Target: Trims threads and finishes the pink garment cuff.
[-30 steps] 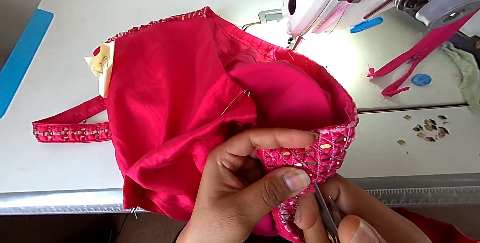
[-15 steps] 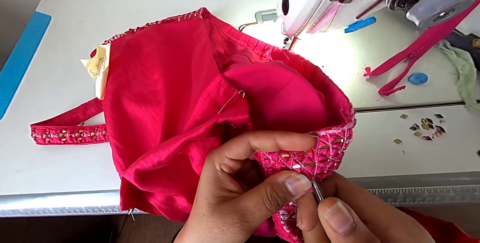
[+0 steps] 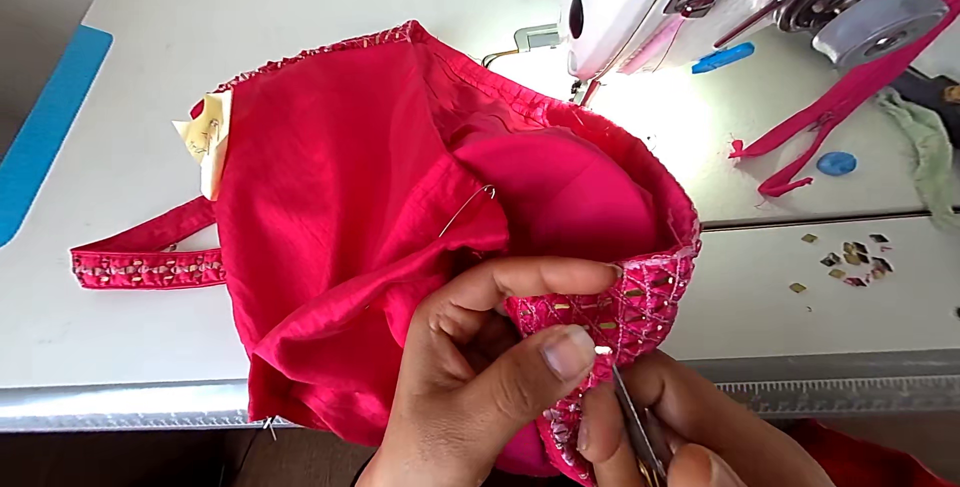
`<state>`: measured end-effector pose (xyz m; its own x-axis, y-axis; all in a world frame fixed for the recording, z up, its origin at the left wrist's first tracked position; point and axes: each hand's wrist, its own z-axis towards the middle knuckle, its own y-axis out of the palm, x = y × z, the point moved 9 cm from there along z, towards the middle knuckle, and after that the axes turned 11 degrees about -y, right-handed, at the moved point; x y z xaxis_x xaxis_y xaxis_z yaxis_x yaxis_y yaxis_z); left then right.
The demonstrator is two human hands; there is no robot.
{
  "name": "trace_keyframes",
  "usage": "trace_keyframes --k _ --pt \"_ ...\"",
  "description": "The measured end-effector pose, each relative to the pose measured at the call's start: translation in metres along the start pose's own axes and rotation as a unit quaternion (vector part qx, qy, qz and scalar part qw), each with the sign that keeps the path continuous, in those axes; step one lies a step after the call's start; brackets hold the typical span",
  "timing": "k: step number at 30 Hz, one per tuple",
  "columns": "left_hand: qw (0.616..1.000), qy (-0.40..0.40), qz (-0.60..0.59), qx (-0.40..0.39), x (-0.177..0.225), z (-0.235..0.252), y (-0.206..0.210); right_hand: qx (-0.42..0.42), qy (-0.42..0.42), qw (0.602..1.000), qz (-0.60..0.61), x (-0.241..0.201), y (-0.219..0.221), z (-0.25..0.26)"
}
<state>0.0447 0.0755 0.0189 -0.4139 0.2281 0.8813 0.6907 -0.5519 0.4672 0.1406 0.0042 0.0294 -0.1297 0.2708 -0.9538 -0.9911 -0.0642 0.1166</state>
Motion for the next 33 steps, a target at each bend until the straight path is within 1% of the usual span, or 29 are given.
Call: trace_keyframes --k 4,6,8,9,10,12,14,15,20,22,24,26,30,33 --pt "1.0 -0.006 -0.017 0.019 -0.002 0.001 -0.001 -0.002 -0.006 0.998 0.06 0.001 -0.007 -0.004" --pt "1.0 -0.011 -0.017 0.02 -0.003 0.001 0.0 0.025 -0.025 0.997 0.068 -0.004 -0.019 -0.005" --pt "1.0 -0.004 0.0 0.016 -0.003 0.001 0.001 0.059 -0.068 0.996 -0.001 -0.015 -0.032 -0.005" --pt "1.0 0.001 0.012 0.015 -0.003 0.001 0.002 0.075 -0.096 0.99 -0.071 -0.022 -0.036 -0.004" --pt "1.0 0.003 0.023 0.015 -0.003 0.001 0.002 0.089 -0.123 0.977 -0.152 -0.029 -0.038 -0.004" --pt "0.999 0.005 0.043 0.014 -0.002 0.001 0.003 0.088 -0.187 0.925 -0.319 -0.043 -0.035 -0.003" --pt "0.998 0.007 0.058 0.015 -0.001 0.001 0.004 0.072 -0.246 0.869 -0.423 -0.048 -0.029 -0.002" --pt "0.998 0.008 0.064 0.016 -0.001 0.0 0.005 0.061 -0.265 0.85 -0.451 -0.048 -0.026 -0.002" --pt "0.996 0.014 0.088 0.023 0.001 0.0 0.006 0.042 -0.311 0.787 -0.532 -0.048 -0.019 -0.003" --pt "0.994 0.019 0.107 0.029 0.001 0.0 0.007 0.029 -0.32 0.755 -0.572 -0.049 -0.015 -0.006" --pt "0.992 0.018 0.122 0.037 0.002 0.001 0.007 0.014 -0.327 0.733 -0.597 -0.05 -0.011 -0.007" --pt "0.99 0.02 0.133 0.044 0.002 0.001 0.006 0.001 -0.333 0.719 -0.61 -0.05 -0.009 -0.008" --pt "0.987 0.026 0.152 0.048 0.003 0.001 0.007 0.003 -0.35 0.703 -0.619 -0.046 -0.011 -0.008" --pt "0.985 0.026 0.164 0.05 0.003 0.002 0.007 0.006 -0.351 0.699 -0.623 -0.042 -0.012 -0.006"
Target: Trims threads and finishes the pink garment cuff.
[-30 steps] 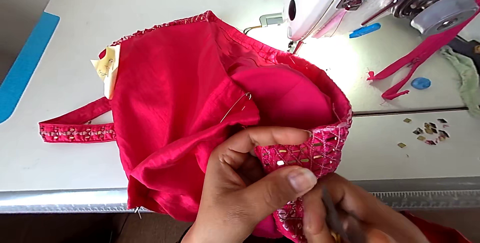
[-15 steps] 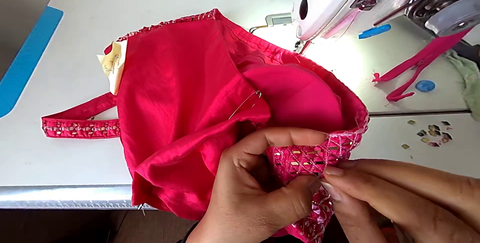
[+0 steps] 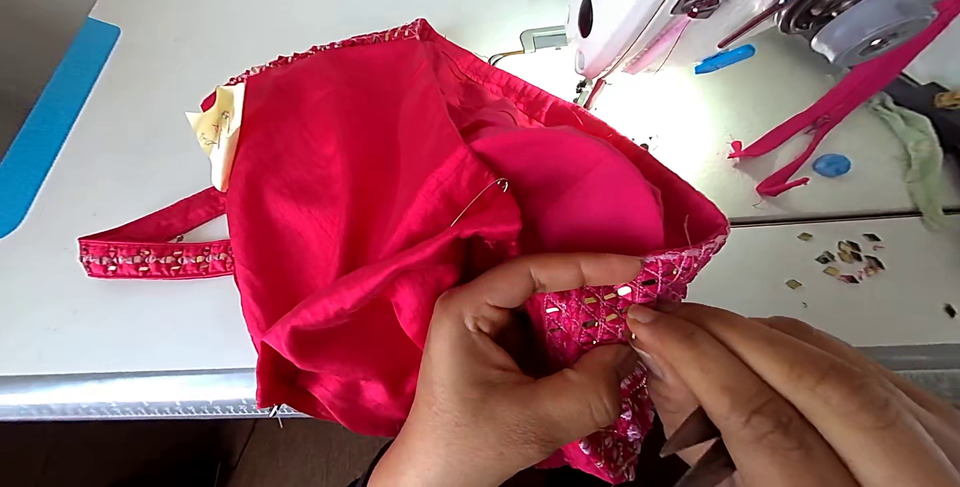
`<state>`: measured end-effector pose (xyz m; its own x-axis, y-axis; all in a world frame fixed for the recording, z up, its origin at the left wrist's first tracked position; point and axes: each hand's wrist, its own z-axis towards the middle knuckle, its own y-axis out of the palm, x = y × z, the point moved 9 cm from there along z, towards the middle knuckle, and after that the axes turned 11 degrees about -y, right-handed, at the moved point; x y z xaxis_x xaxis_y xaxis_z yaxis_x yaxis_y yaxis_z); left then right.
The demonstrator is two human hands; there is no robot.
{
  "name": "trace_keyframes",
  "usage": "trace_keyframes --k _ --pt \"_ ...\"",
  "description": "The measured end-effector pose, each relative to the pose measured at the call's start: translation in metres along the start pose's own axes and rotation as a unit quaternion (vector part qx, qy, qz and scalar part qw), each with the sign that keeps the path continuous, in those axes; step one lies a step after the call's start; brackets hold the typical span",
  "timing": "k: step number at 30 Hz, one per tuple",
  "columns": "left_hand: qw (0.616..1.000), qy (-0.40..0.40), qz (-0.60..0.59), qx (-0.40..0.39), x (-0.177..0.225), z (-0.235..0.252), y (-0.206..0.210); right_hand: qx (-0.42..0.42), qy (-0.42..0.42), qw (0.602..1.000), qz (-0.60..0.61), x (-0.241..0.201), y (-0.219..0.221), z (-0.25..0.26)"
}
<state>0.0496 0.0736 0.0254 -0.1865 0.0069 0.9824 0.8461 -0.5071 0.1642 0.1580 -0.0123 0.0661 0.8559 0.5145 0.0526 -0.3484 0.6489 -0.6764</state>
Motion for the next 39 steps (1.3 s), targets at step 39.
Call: trace_keyframes --k 39 --pt "0.999 0.023 -0.036 -0.012 0.001 -0.001 0.001 -0.044 0.358 0.93 -0.065 0.119 -0.044 -0.088"
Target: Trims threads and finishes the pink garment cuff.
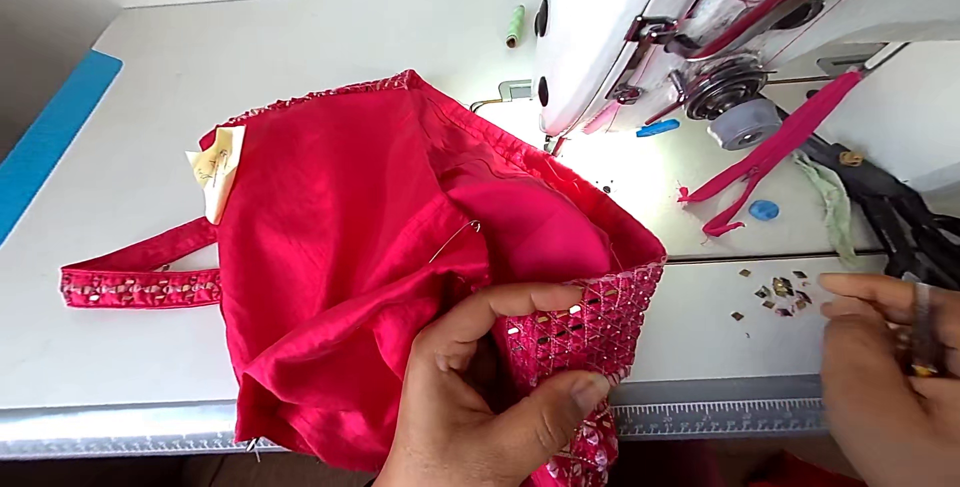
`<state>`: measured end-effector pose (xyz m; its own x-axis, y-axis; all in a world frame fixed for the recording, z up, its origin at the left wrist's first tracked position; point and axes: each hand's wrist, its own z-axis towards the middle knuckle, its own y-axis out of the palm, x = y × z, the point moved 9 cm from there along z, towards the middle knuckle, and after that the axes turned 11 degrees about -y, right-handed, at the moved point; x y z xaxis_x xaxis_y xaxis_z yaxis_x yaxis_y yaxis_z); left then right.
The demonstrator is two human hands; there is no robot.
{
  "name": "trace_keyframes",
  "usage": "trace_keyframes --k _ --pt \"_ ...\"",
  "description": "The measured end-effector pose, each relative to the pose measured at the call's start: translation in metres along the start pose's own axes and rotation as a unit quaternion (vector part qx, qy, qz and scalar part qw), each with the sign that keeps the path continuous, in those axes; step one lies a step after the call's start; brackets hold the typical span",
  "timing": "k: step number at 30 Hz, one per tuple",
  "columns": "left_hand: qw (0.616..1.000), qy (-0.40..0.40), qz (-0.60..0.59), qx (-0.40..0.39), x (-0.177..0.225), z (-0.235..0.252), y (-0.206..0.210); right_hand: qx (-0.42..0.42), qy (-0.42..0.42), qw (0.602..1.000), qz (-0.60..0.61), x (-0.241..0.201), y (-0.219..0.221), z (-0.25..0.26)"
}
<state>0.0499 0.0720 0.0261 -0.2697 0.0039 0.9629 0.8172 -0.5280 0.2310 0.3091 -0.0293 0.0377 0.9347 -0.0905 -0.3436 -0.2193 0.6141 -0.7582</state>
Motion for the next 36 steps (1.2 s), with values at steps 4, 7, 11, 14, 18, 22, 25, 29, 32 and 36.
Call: trace_keyframes --k 4,7,11,14,18,22,25,29,32,36 --pt "1.0 0.004 0.004 0.016 0.0 0.0 -0.003 -0.073 0.015 0.935 0.348 -0.053 0.01 -0.002" --pt "1.0 0.015 -0.004 0.006 -0.001 0.0 -0.004 -0.216 0.01 0.792 0.571 -0.11 0.034 -0.012" --pt "0.998 0.003 -0.052 -0.024 -0.001 0.0 -0.003 -0.252 0.019 0.728 0.637 -0.143 0.049 -0.018" --pt "0.996 -0.009 -0.085 -0.034 -0.003 0.0 -0.003 -0.242 0.065 0.691 0.678 -0.143 0.056 -0.02" --pt "0.994 -0.009 -0.099 -0.043 -0.003 0.001 -0.002 -0.258 0.096 0.651 0.707 -0.139 0.059 -0.021" --pt "0.992 -0.006 -0.115 -0.051 -0.003 0.001 -0.002 -0.266 0.096 0.654 0.702 -0.138 0.058 -0.021" --pt "0.992 -0.001 -0.118 -0.045 -0.002 0.0 -0.003 -0.274 0.096 0.655 0.698 -0.138 0.058 -0.021" --pt "0.993 -0.008 -0.113 -0.027 -0.004 0.0 -0.005 -0.29 0.093 0.657 0.69 -0.141 0.059 -0.021" --pt "0.993 -0.014 -0.111 -0.023 -0.005 0.001 -0.006 -0.288 0.084 0.667 0.682 -0.143 0.059 -0.021" --pt "0.992 -0.018 -0.119 -0.035 -0.006 0.001 -0.005 -0.281 0.096 0.651 0.699 -0.142 0.061 -0.023"
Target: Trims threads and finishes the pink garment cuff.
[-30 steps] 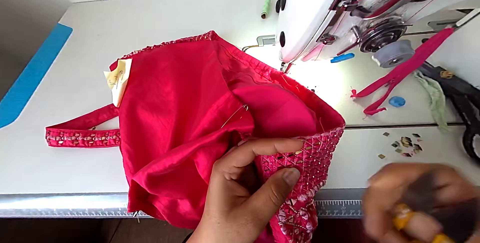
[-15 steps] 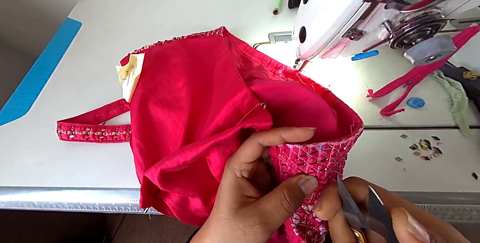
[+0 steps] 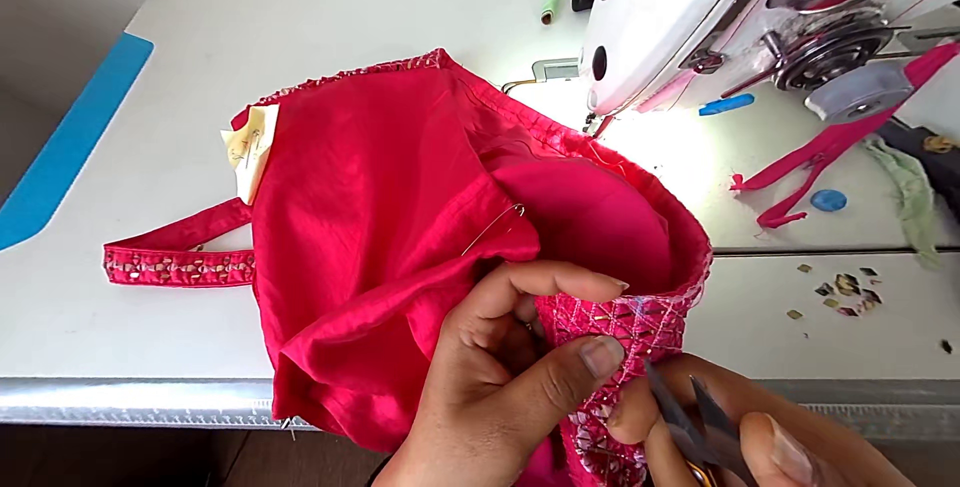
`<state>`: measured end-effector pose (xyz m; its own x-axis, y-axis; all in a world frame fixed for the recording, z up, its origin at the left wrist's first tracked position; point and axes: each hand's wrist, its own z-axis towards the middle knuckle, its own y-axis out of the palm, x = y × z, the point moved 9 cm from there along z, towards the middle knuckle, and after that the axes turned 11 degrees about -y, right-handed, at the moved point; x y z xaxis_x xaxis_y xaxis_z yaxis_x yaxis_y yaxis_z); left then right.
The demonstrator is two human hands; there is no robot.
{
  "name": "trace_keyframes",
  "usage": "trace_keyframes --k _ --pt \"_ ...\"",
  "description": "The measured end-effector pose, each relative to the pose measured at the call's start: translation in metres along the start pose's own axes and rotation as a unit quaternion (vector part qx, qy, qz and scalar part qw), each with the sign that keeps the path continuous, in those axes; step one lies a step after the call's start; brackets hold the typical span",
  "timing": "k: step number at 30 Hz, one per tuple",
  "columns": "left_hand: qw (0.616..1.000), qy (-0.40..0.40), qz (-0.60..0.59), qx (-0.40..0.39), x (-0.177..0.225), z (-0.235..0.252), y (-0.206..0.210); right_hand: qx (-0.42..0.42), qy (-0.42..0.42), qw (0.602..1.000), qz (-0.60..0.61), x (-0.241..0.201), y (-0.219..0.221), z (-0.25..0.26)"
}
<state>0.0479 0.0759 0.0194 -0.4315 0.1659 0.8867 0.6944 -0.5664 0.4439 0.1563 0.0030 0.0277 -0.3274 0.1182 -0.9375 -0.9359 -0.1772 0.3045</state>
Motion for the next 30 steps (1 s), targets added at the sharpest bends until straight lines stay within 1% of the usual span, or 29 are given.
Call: trace_keyframes --k 6,10,14,16,22,30 --pt "1.0 0.016 0.01 -0.021 0.0008 -0.001 0.0008 0.001 0.01 1.0 0.017 0.0 -0.0011 -0.0004" --pt "0.999 -0.001 0.024 -0.026 -0.0006 -0.0007 0.0007 0.003 0.007 1.0 0.027 0.0025 -0.0003 0.0009" --pt "0.999 -0.018 -0.013 -0.03 -0.001 -0.0005 0.0019 0.008 0.006 0.999 0.039 0.005 0.0014 0.0022" --pt "0.999 -0.026 -0.028 -0.015 -0.0017 0.0003 0.0012 0.009 0.005 0.999 0.042 0.0064 0.0025 0.0023" --pt "0.999 -0.041 -0.021 0.013 -0.0036 0.0002 -0.0028 0.006 0.01 0.999 0.04 0.0073 0.0046 0.0025" --pt "0.999 -0.042 -0.026 0.014 -0.0039 0.0003 -0.003 0.004 0.024 0.999 0.043 0.0092 0.0036 0.0028"
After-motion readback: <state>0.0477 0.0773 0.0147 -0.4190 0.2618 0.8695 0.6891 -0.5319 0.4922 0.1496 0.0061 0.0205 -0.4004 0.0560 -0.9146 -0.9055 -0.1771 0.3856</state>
